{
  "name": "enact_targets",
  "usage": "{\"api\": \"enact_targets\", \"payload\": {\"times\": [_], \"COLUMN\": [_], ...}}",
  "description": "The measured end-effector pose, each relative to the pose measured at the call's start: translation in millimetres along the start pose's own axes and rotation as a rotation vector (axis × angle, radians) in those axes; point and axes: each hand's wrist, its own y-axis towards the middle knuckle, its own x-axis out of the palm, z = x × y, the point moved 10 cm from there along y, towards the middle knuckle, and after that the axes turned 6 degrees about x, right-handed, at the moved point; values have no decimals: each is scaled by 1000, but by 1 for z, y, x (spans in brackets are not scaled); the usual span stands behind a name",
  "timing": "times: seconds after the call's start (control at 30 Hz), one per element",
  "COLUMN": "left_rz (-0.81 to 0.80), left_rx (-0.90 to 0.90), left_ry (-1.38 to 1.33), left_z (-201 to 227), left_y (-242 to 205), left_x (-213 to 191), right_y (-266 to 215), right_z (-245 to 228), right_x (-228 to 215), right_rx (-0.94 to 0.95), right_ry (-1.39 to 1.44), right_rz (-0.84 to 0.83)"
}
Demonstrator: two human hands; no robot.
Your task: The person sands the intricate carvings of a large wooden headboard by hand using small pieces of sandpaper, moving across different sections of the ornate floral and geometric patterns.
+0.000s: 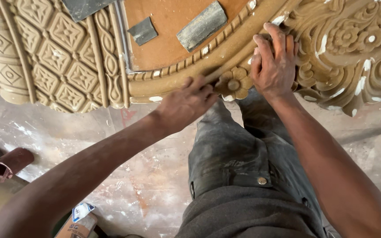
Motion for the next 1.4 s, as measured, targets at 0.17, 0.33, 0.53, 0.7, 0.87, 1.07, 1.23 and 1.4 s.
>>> {"api": "enact_targets", "payload": {"times": [0.17, 0.33, 0.53, 0.7, 0.87, 1.07, 1.23, 1.4], "left_rz": [-209, -332, -215, -408, -170, -235, -474, -609], "left_rx": [265, 448, 821, 1017, 839, 704, 954, 908], "left_ry": [54, 47, 24, 197, 140, 43, 133, 108], "left_z": [5, 11, -5, -4, -13, -8, -2, -12], "left_y": [9, 17, 58, 54, 49, 45, 69, 56], "left_x": [18, 39, 8, 5, -15, -2, 10, 20], "right_y": [3, -5, -1, 2, 5, 7, 4, 5], "right_z": [-2, 13, -2, -4, -3, -2, -1, -3], "right_x": [-4, 13, -4, -11, -10, -5, -8, -10], "right_rx": [-7, 17, 11, 21, 44, 45, 27, 36], "right_ry": [-26, 38, -11, 2, 37, -5, -1, 17], "right_rz": [-5, -23, 78, -9, -32, -50, -15, -6]}}
